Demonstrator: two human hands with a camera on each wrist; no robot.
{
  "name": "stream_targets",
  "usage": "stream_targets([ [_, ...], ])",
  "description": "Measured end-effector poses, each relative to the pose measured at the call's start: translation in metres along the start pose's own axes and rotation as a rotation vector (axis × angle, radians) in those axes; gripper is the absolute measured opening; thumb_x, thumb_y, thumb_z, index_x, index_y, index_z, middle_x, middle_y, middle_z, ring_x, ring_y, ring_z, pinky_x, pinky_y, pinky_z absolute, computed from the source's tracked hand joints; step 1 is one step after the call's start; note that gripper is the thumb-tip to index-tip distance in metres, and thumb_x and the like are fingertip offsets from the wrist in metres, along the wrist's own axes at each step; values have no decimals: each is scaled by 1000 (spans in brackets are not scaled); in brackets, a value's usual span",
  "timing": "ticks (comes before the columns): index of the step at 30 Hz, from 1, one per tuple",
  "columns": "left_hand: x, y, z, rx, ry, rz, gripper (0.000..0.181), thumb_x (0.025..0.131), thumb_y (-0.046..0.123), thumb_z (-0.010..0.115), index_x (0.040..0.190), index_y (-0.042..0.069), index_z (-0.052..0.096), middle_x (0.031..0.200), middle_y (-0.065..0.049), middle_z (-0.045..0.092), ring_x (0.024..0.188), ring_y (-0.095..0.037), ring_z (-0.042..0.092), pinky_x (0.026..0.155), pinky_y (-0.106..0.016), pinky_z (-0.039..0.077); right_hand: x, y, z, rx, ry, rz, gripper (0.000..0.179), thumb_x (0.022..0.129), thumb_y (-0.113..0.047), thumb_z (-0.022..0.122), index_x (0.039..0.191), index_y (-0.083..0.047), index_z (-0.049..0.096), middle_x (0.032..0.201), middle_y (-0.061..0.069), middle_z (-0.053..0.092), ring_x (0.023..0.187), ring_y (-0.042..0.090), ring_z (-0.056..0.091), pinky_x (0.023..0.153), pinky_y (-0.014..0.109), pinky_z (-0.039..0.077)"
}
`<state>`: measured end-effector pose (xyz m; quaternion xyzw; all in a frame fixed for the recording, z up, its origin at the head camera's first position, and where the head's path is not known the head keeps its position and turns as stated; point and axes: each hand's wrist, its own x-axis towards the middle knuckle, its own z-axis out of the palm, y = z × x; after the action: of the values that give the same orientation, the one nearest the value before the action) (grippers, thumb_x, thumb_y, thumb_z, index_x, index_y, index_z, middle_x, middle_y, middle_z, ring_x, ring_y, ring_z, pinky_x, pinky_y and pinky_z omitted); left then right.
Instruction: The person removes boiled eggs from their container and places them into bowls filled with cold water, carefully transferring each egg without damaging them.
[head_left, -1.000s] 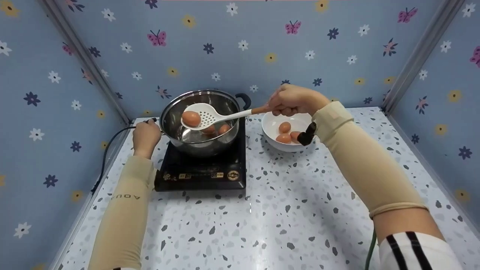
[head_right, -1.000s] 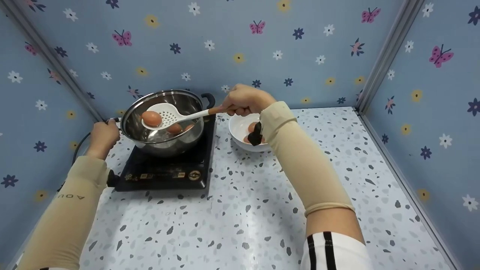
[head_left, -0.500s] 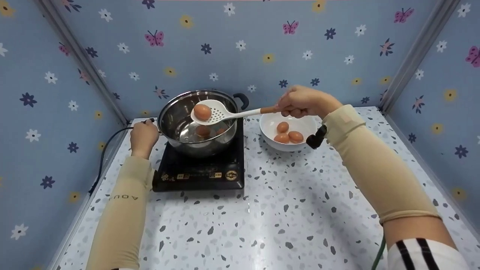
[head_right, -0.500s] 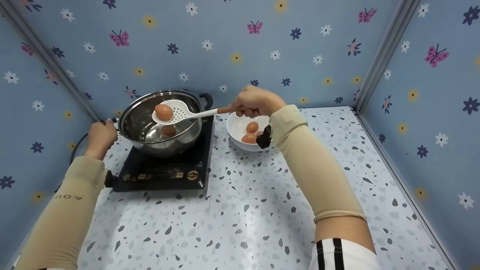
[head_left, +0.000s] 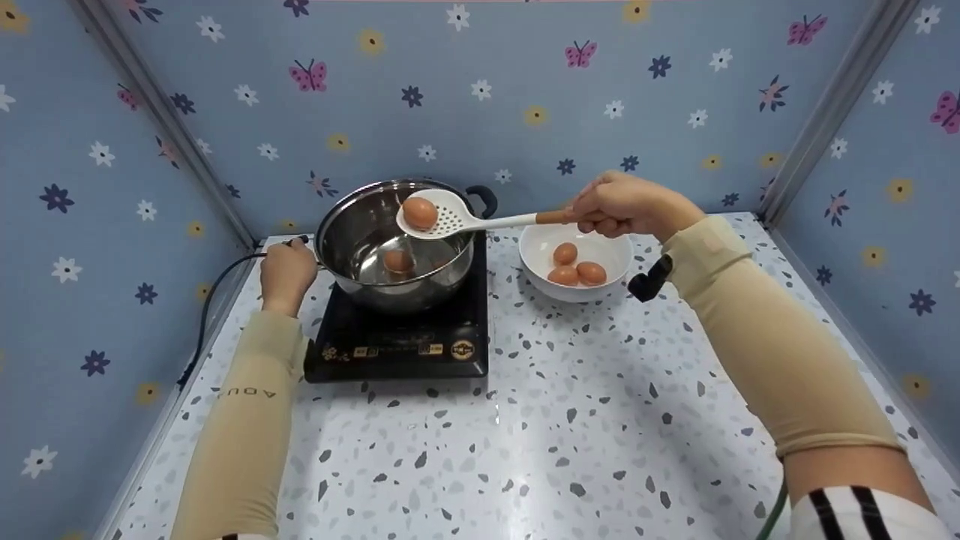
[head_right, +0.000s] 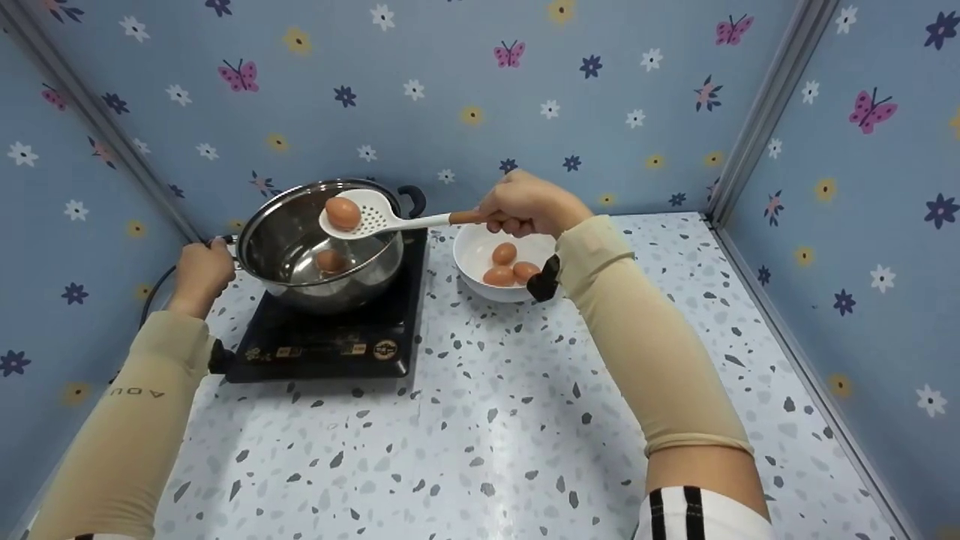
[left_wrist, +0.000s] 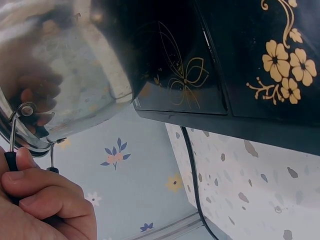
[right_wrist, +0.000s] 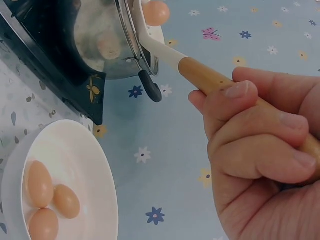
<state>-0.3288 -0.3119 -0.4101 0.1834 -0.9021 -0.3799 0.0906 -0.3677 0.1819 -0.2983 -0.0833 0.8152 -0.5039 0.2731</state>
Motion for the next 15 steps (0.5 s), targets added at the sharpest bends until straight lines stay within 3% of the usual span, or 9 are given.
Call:
stream_targets([
  [4, 1, 1, 1, 1, -4, -12, 65, 117, 28, 20, 138, -20, 58, 129, -46, 61, 118, -60, 62, 101, -65, 48, -5, 2, -6, 1, 12, 1, 22, 111, -17, 62, 116, -3, 78, 67, -1, 56, 49, 8, 31, 50, 23, 29],
  [9, 0, 2, 2, 21, 1, -16, 65, 118, 28, 20, 134, -21, 59, 131, -46, 61, 121, -61, 62, 103, -67, 48, -14, 6, -14, 6, 33, 6, 21, 110, -16, 62, 105, -8, 80, 67, -1, 55, 49, 8, 32, 50, 23, 30],
  [15, 0, 2, 0, 23, 0, -9, 65, 118, 27, 20, 132, -21, 60, 129, -46, 61, 120, -61, 62, 103, -67, 48, -25, 9, -26, 0, 71, 26, 21, 111, -19, 62, 104, -10, 80, 70, -1, 60, 50, 8, 35, 51, 22, 32],
])
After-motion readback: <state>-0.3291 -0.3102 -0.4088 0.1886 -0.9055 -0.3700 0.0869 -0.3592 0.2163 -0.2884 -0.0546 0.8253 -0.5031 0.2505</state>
